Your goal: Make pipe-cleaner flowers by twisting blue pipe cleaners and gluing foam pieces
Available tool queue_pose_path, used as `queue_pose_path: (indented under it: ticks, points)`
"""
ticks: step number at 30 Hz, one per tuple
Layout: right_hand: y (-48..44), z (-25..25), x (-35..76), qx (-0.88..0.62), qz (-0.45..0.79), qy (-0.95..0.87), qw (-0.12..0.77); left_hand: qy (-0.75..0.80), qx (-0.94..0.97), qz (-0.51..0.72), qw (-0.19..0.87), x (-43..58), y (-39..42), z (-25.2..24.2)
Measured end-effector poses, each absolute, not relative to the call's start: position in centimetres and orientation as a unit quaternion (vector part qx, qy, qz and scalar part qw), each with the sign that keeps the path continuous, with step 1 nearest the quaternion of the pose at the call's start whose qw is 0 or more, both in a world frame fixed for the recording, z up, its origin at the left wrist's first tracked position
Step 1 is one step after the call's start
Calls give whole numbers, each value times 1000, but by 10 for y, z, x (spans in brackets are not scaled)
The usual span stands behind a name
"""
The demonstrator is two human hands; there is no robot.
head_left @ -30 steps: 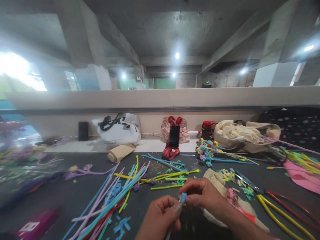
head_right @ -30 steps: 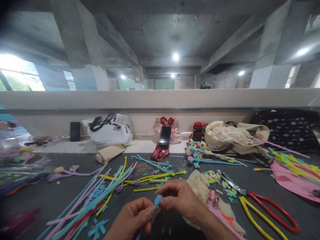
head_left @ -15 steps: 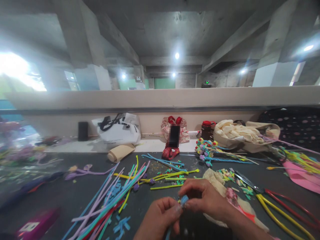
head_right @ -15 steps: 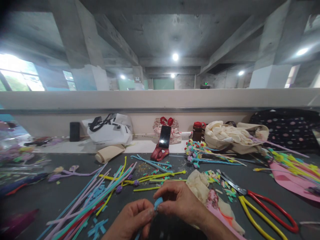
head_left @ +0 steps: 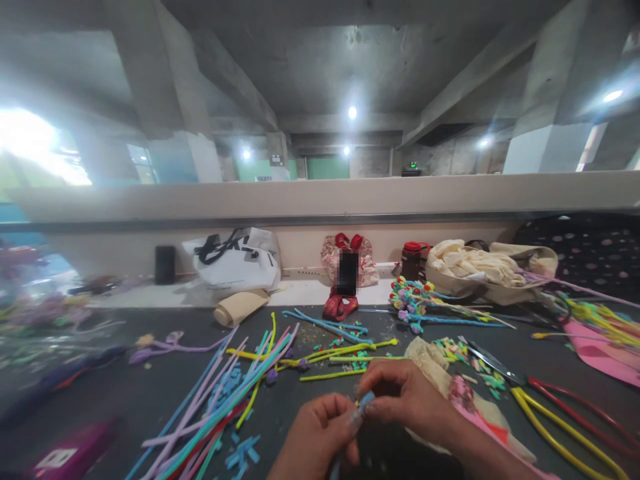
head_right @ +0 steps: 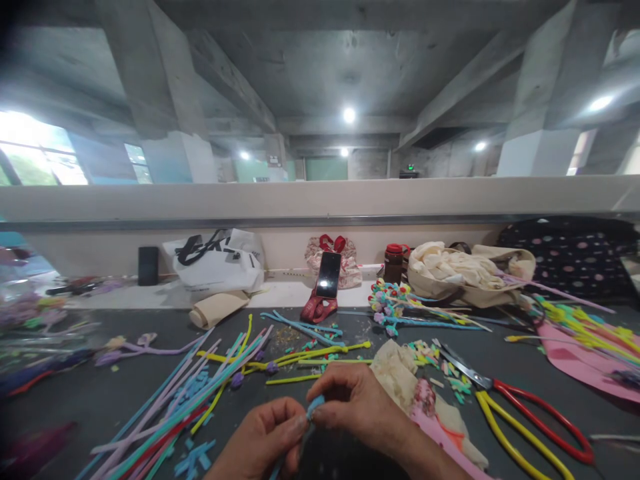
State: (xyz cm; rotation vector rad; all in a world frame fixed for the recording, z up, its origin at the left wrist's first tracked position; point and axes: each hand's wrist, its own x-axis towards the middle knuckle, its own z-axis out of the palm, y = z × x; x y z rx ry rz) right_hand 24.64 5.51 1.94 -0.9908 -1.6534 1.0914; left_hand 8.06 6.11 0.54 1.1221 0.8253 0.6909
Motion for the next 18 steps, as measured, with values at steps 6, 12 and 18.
queue_pose_path:
  ticks: [6, 12, 18]
  points:
    - [57, 18, 250, -353, 548, -597, 468, 352, 478, 319, 739, 82, 60, 6]
    - [60, 14, 247, -380, 557, -580, 457, 326, 439, 311, 777, 77, 63, 6]
    - [55, 9, 235, -384, 563, -570, 459, 330, 449, 325, 764, 78, 59, 15]
